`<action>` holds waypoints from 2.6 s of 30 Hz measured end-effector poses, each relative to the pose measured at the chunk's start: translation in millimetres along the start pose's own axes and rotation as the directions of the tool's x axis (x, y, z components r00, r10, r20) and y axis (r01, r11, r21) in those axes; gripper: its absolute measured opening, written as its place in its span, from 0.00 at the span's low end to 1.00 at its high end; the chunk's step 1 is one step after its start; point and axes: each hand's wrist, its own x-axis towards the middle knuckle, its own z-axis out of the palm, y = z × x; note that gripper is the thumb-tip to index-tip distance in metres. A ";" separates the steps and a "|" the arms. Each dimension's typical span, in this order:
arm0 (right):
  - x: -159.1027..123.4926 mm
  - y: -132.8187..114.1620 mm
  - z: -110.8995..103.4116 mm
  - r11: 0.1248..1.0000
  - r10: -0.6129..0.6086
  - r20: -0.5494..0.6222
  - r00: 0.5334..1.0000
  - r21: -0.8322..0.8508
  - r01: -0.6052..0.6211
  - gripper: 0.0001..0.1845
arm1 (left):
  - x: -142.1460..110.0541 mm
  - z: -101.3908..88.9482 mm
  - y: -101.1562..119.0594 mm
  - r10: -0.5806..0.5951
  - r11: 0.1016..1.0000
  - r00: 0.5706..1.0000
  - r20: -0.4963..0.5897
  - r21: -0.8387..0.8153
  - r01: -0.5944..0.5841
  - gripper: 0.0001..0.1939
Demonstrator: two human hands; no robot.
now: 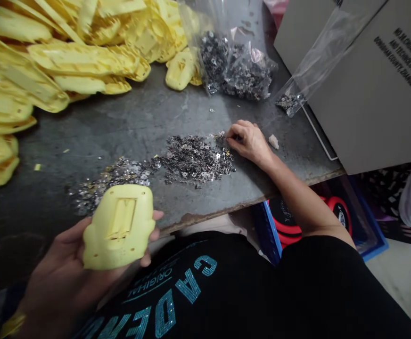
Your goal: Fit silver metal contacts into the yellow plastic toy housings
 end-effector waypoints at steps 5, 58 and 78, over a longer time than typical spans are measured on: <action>4.5 2.2 -3.4 0.999 0.047 0.007 0.999 -0.027 -0.046 0.04 | 2.7 -18.2 -2.0 -0.187 0.964 0.975 0.119 -0.166 0.206 0.33; -104.0 -39.3 -3.6 1.000 0.014 -0.024 1.000 -0.023 -0.014 0.09 | -1.0 -1.7 -8.7 -0.194 0.960 0.964 0.182 -0.164 0.225 0.29; -143.5 -41.6 -16.7 0.998 0.045 -0.061 0.997 -0.034 -0.047 0.08 | 3.6 10.0 -3.1 -0.330 0.938 0.942 0.067 -0.091 0.335 0.36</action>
